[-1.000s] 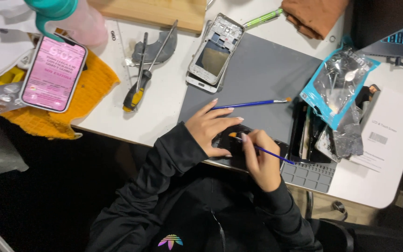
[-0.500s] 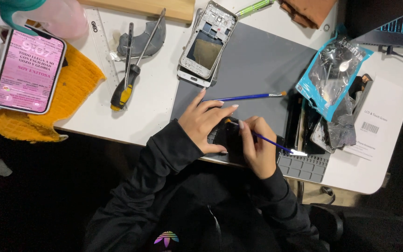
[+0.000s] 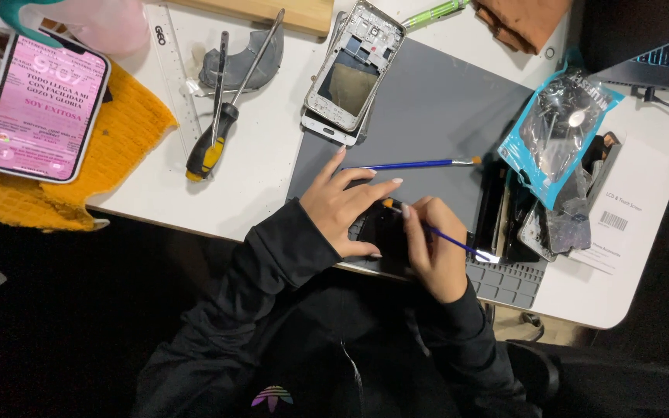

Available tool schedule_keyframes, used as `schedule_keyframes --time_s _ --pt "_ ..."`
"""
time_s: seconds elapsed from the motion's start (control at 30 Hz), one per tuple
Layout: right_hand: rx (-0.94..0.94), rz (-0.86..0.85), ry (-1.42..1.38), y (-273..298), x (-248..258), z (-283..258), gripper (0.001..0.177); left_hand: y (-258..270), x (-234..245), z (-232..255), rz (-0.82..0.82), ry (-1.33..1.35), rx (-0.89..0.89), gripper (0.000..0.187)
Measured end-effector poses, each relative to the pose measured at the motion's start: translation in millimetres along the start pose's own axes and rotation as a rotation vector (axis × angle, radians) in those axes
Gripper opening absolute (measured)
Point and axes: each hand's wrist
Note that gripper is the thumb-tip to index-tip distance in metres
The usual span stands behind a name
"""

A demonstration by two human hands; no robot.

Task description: The person cleans the back of a black smartphone using a small brush, then sets it aside. They pick up a detached smartphone screen and clean its surface with the same brush. The workspace contains various tools and disassembled phone parts.

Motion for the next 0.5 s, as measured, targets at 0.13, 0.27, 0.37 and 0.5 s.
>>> schedule_keyframes --time_s 0.13,0.27,0.37,0.5 --pt "0.0 -0.056 -0.004 3 0 3 0.032 2 1 1 -0.021 0.005 -0.019 0.119" --pt "0.018 -0.09 0.0 2 4 -7 0.032 2 1 1 -0.003 -0.002 -0.011 0.117" --pt "0.013 -0.058 0.036 2 6 0 0.032 0 2 2 -0.001 0.006 -0.006 0.118" --pt "-0.014 -0.093 0.006 9 7 -5 0.031 5 -3 0 0.001 -0.018 -0.024 0.115"
Point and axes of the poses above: each hand's wrist, its own y-axis away from the middle knuckle, its own x-axis out of the back of the hand, z = x × y, and after that the axes turned 14 degrees about -x, right-handed
